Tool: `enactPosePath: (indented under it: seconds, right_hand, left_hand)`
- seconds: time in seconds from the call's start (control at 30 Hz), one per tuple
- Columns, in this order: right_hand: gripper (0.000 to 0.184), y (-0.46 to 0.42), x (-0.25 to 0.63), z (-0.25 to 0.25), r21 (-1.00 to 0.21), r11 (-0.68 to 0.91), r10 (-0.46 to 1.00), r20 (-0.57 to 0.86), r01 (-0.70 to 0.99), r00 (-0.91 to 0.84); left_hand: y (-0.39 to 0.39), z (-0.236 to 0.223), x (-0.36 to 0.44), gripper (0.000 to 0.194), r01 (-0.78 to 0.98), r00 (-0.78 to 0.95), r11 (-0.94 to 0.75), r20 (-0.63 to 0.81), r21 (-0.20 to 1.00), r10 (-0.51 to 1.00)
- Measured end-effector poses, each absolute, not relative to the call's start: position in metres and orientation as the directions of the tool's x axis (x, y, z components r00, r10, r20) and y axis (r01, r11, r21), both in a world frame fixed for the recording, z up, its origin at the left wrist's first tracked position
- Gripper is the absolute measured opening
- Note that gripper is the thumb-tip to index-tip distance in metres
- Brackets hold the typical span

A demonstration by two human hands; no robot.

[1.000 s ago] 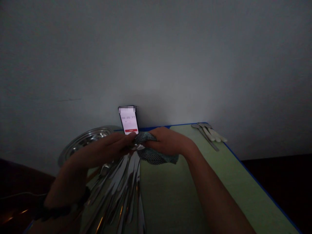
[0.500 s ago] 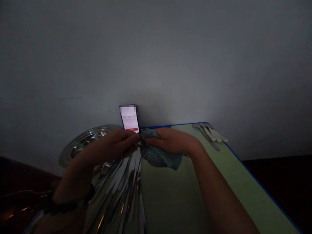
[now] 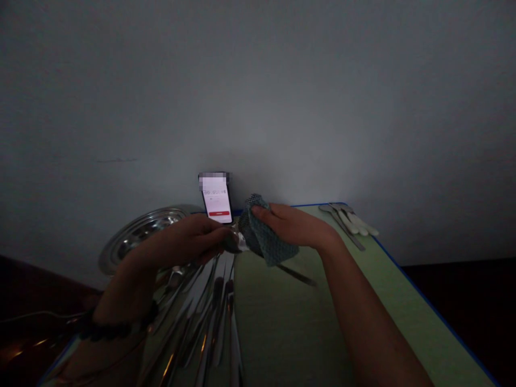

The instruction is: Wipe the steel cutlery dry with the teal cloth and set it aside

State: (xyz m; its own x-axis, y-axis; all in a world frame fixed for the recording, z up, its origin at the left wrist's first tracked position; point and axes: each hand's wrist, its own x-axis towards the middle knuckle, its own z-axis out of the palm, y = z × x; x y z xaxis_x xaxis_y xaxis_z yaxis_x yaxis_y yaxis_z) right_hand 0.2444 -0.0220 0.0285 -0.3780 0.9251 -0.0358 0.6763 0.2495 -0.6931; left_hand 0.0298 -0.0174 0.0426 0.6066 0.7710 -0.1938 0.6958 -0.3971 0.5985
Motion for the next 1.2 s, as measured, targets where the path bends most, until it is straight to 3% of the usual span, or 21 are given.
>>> enactPosePath:
  seconds: [0.17, 0.23, 0.33, 0.43, 0.57, 0.7, 0.87, 1.07, 1.2]
  right_hand:
    - [0.060, -0.027, 0.238, 0.031, -0.792, 0.279, 0.830, -0.085, 0.542, -0.552]
    - [0.063, -0.030, 0.233, 0.032, -0.790, 0.309, 0.781, -0.107, 0.529, -0.616]
    - [0.057, -0.032, 0.227, 0.032, -0.753, 0.423, 0.745, -0.028, 0.504, -0.667]
    - [0.052, -0.031, 0.224, 0.028, -0.662, 0.522, 0.740, 0.039, 0.538, -0.671]
    - [0.041, -0.028, 0.222, 0.024, -0.560, 0.523, 0.795, 0.048, 0.643, -0.605]
    - [0.030, -0.024, 0.224, 0.026, -0.621, 0.535, 0.754, 0.046, 0.573, -0.655]
    - [0.034, -0.023, 0.225, 0.029, -0.726, 0.483, 0.740, 0.039, 0.490, -0.671]
    - [0.031, -0.022, 0.224, 0.026, -0.670, 0.563, 0.713, 0.097, 0.485, -0.694]
    - [0.031, -0.018, 0.229, 0.024, -0.652, 0.555, 0.714, 0.056, 0.516, -0.698]
  left_hand:
    - [-0.010, 0.038, 0.028, 0.042, 0.703, 0.565, -0.393, -0.130, 0.593, 0.815]
    - [-0.008, 0.038, 0.026, 0.044, 0.710, 0.543, -0.391, -0.102, 0.585, 0.834]
    - [-0.008, 0.042, 0.024, 0.045, 0.722, 0.520, -0.390, -0.076, 0.571, 0.851]
    - [-0.012, 0.047, 0.025, 0.044, 0.712, 0.525, -0.405, -0.051, 0.573, 0.850]
    - [-0.018, 0.052, 0.030, 0.045, 0.707, 0.540, -0.429, -0.036, 0.562, 0.841]
    - [-0.021, 0.054, 0.030, 0.044, 0.686, 0.584, -0.480, -0.021, 0.546, 0.811]
    - [-0.023, 0.057, 0.029, 0.035, 0.668, 0.615, -0.532, 0.016, 0.520, 0.788]
    - [-0.023, 0.057, 0.031, 0.032, 0.694, 0.635, -0.571, 0.002, 0.439, 0.773]
    - [-0.020, 0.056, 0.024, 0.036, 0.710, 0.622, -0.554, -0.020, 0.435, 0.782]
